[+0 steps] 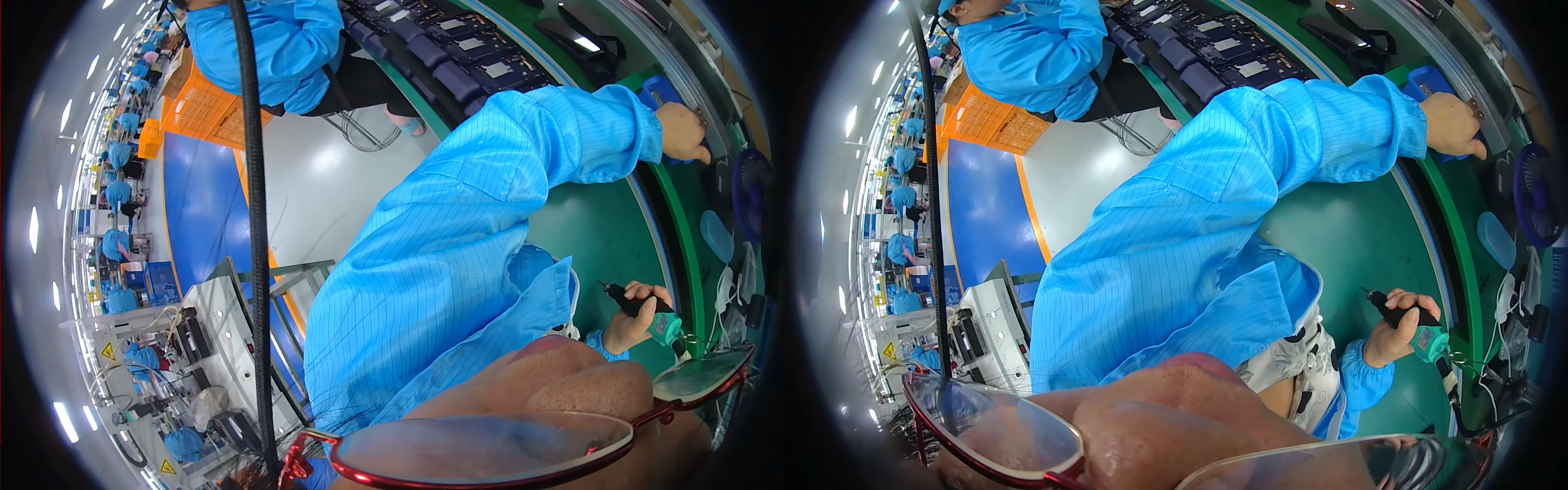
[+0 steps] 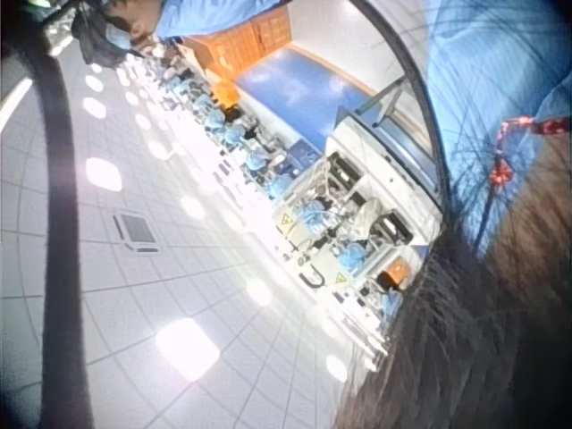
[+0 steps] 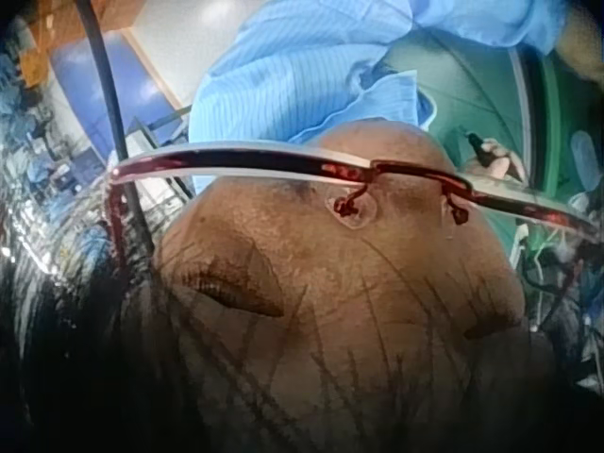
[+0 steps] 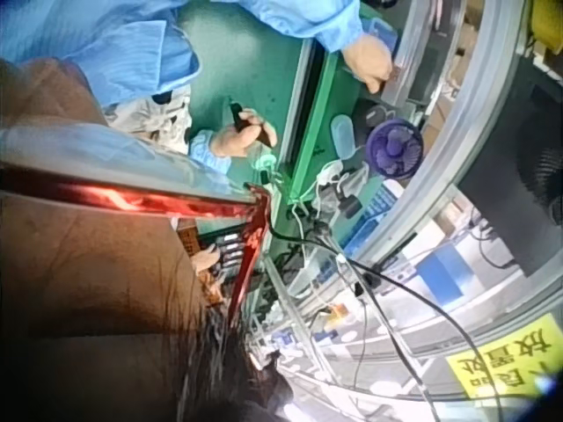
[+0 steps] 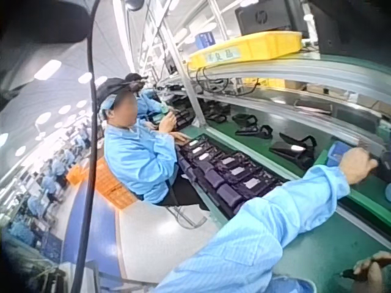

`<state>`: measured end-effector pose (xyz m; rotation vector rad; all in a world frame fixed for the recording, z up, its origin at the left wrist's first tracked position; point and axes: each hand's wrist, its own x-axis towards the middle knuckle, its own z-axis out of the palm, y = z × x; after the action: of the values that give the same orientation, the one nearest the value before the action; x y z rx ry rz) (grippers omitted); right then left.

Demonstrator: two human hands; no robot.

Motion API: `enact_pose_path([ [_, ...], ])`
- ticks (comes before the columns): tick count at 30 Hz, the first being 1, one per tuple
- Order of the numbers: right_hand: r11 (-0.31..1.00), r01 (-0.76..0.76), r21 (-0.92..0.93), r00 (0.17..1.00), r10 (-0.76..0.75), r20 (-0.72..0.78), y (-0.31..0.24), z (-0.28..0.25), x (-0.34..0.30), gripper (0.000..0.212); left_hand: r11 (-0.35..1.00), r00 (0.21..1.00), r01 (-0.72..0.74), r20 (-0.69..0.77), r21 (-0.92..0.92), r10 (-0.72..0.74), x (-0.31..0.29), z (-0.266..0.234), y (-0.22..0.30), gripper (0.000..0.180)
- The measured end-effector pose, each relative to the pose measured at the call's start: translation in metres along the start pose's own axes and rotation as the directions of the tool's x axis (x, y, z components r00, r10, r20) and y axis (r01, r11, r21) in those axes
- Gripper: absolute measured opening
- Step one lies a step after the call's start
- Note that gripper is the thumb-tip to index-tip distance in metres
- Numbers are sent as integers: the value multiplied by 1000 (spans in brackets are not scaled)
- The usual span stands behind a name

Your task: Assembling internal components of electronic devices on a production line using an electric screwdriver.

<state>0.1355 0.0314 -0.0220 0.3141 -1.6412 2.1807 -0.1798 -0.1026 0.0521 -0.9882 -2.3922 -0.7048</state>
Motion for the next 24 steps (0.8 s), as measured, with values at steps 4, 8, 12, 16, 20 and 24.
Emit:
enact_pose_path([
  [4,1000,20,7,1000,-20,13,4,-2,0,29,992,998,-63,5,112,63,-5,-1,-4,76],
  [8,998,-11,68,999,13,-32,9,-8,-7,28,986,991,-101,98,133,88,-16,6,10,82],
  [12,997,-32,66,999,33,-15,7,-4,-6,27,997,983,-5,183,76,-9,-19,7,19,90],
  [16,996,-37,78,999,39,-22,7,-3,-8,27,993,936,-7,350,117,-35,-24,4,24,93],
  [20,987,-75,140,997,74,10,8,1,-5,34,977,963,-43,268,208,-14,-32,-19,28,86],
  [24,940,-300,165,953,302,13,-10,25,0,55,929,903,-235,417,287,99,-42,-86,24,61],
])
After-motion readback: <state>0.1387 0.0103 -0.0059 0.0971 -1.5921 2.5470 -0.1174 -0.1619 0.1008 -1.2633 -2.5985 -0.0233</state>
